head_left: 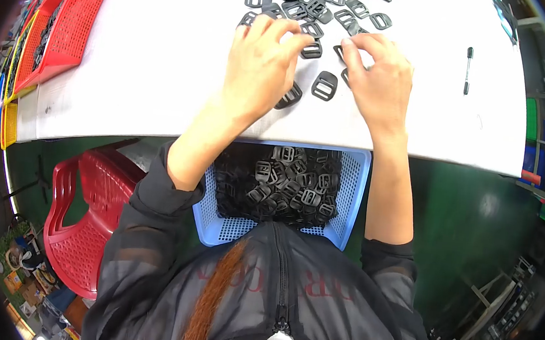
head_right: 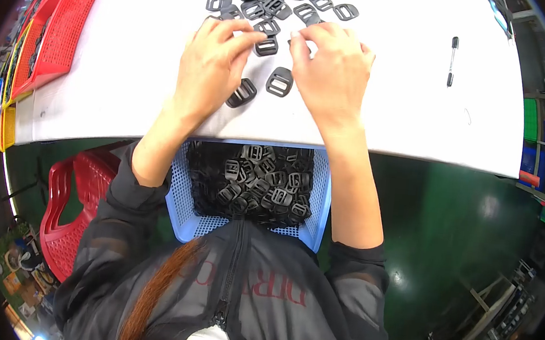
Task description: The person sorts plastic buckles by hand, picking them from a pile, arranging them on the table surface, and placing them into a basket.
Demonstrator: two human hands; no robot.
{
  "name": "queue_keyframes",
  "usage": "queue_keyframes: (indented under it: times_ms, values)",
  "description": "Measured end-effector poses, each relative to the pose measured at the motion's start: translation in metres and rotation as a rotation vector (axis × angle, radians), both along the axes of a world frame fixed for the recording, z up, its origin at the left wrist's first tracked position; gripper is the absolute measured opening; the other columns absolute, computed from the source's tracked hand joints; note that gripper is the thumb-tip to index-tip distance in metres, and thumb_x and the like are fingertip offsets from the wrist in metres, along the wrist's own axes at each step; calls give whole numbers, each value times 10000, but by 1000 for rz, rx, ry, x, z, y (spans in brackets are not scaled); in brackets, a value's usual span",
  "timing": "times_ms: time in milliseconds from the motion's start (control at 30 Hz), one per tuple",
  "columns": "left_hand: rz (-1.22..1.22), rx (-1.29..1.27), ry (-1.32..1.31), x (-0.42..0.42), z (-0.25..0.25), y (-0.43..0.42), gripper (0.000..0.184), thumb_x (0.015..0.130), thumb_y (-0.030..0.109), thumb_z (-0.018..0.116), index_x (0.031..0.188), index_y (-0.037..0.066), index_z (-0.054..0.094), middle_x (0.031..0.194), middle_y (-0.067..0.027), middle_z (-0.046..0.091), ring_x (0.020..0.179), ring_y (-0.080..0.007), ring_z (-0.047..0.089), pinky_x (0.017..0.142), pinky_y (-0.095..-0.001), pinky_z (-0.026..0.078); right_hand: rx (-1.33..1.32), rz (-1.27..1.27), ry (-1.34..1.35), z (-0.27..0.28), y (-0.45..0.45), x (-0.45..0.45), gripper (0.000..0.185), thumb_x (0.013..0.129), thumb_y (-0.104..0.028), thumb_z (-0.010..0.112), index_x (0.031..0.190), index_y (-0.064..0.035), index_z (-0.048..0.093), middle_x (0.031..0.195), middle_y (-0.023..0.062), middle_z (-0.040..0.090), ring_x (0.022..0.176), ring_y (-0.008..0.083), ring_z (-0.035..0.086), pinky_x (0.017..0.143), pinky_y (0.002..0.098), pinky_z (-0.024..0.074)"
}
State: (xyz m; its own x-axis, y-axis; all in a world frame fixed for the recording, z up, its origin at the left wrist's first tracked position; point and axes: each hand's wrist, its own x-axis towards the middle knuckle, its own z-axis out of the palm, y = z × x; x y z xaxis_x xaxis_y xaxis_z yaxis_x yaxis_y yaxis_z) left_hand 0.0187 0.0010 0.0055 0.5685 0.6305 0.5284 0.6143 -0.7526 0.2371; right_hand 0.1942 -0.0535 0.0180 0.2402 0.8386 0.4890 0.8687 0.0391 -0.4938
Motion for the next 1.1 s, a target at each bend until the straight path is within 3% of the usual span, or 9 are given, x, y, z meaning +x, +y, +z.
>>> queue_keyframes:
  times_ms: [33, 133, 300, 433, 533, 767, 867, 967, 1100]
  values:
    - [-19, -7, 12, 1, 0, -4, 296, 802, 39, 658, 1078, 136, 700, 1128, -10, 638, 1041, -235, 559, 849, -366, 446, -84, -6, 159, 3, -1, 5, 183, 876, -230, 667, 832, -61, 722, 933, 74, 698, 902, 277, 636, 854, 399, 471]
    - [-51, -79, 24, 0, -6, -10, 318, 770, -9, 639, 1045, 138, 702, 1163, -20, 615, 1054, -248, 543, 872, -381, 450, -110, -51, 228, 0, -9, 29, 205, 897, -230, 655, 862, -41, 727, 954, 112, 691, 917, 292, 634, 818, 391, 492]
    - [-121, -213, -23, -14, 8, -23, 293, 768, -61, 603, 987, 104, 707, 1144, -33, 625, 1025, -255, 565, 873, -370, 465, -273, -245, 151, 10, -45, 35, 192, 905, -69, 601, 1063, -60, 710, 1005, 105, 621, 906, 278, 623, 802, 365, 505]
    - [-101, -247, -140, -16, 16, -16, 240, 767, -50, 631, 955, 83, 700, 1086, -52, 642, 974, -264, 585, 815, -365, 487, -241, -60, 146, 4, -62, 24, 270, 846, 47, 564, 1048, -54, 713, 974, 124, 614, 891, 277, 621, 772, 375, 507]
    - [-43, -239, -242, -17, 15, -5, 241, 783, -45, 623, 974, 79, 699, 1058, -66, 657, 959, -267, 598, 815, -356, 491, -202, -62, 241, 8, -58, 15, 295, 838, 53, 565, 1058, -74, 714, 981, 113, 612, 884, 283, 620, 775, 382, 507]
    - [-73, -169, -19, -18, 7, -6, 334, 783, -32, 627, 1087, 88, 694, 1133, -59, 641, 1034, -259, 577, 844, -382, 472, -216, -66, -120, -2, -42, 16, 414, 780, 90, 566, 1106, -128, 699, 1054, 72, 593, 962, 255, 587, 769, 379, 520]
    - [-46, -198, -63, -14, 5, -4, 361, 772, -45, 605, 1105, 69, 687, 1179, -51, 626, 1062, -256, 562, 857, -391, 462, -152, -82, -76, -3, -38, 15, 423, 778, 88, 560, 1116, -128, 690, 1052, 68, 596, 958, 260, 586, 774, 388, 523]
    - [-66, -172, -65, -3, 1, 0, 403, 801, -87, 535, 1158, 52, 658, 1150, -85, 627, 1029, -292, 574, 895, -379, 481, -211, -110, -68, -7, -31, 9, 493, 790, 126, 495, 1186, -119, 659, 1056, 102, 591, 986, 280, 594, 842, 386, 494]
    - [-140, -212, -38, 4, -1, -3, 432, 753, -91, 529, 1141, 56, 652, 1038, -104, 601, 994, -301, 582, 865, -394, 491, -190, 21, -83, -4, -32, -8, 400, 767, 91, 542, 1108, -77, 667, 1002, 106, 594, 932, 298, 589, 782, 403, 517]
